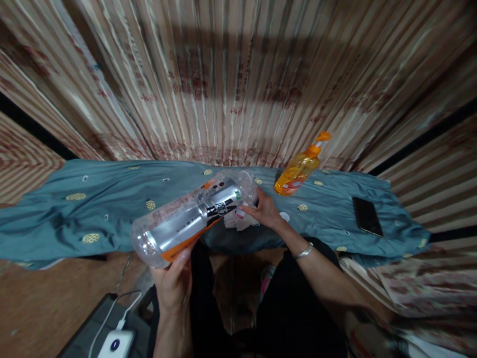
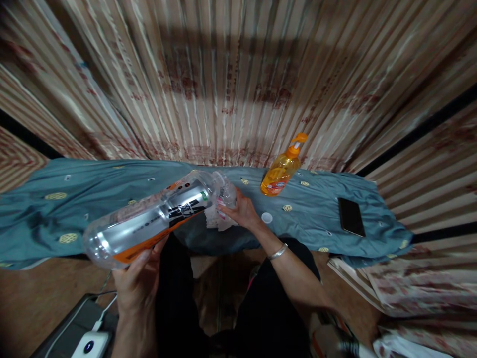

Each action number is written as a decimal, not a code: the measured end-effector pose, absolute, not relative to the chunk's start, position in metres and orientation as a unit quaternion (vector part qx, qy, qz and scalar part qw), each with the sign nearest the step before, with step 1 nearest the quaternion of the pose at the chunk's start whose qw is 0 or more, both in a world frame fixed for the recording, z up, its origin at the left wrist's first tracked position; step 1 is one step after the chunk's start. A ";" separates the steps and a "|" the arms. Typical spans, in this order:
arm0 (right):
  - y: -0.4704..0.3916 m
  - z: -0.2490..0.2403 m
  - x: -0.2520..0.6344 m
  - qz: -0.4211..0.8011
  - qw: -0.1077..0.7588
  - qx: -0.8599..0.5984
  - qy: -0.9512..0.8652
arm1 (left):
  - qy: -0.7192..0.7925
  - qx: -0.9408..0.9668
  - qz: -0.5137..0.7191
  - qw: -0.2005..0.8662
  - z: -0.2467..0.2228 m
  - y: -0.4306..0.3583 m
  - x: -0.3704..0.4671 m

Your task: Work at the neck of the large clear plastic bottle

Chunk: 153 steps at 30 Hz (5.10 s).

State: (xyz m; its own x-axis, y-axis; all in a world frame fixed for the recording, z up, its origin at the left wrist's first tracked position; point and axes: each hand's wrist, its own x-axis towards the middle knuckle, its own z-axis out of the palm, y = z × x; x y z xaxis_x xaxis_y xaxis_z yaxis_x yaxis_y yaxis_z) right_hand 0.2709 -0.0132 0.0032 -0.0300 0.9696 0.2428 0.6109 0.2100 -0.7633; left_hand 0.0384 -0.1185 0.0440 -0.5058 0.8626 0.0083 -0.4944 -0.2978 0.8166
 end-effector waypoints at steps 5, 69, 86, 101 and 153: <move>-0.014 0.004 0.271 0.234 0.382 -0.586 -0.675 | 0.393 0.219 0.776 0.442 0.047 -0.118 0.039; -0.014 0.004 0.273 0.225 0.372 -0.586 -0.683 | 0.395 0.243 0.774 0.431 0.050 -0.113 0.042; -0.014 0.004 0.272 0.227 0.373 -0.588 -0.681 | 0.404 0.246 0.775 0.420 0.051 -0.114 0.042; -0.015 0.003 0.272 0.216 0.372 -0.583 -0.689 | 0.407 0.248 0.772 0.420 0.053 -0.115 0.044; -0.016 -0.001 0.266 0.204 0.382 -0.615 -0.659 | 0.408 0.252 0.773 0.415 0.055 -0.112 0.043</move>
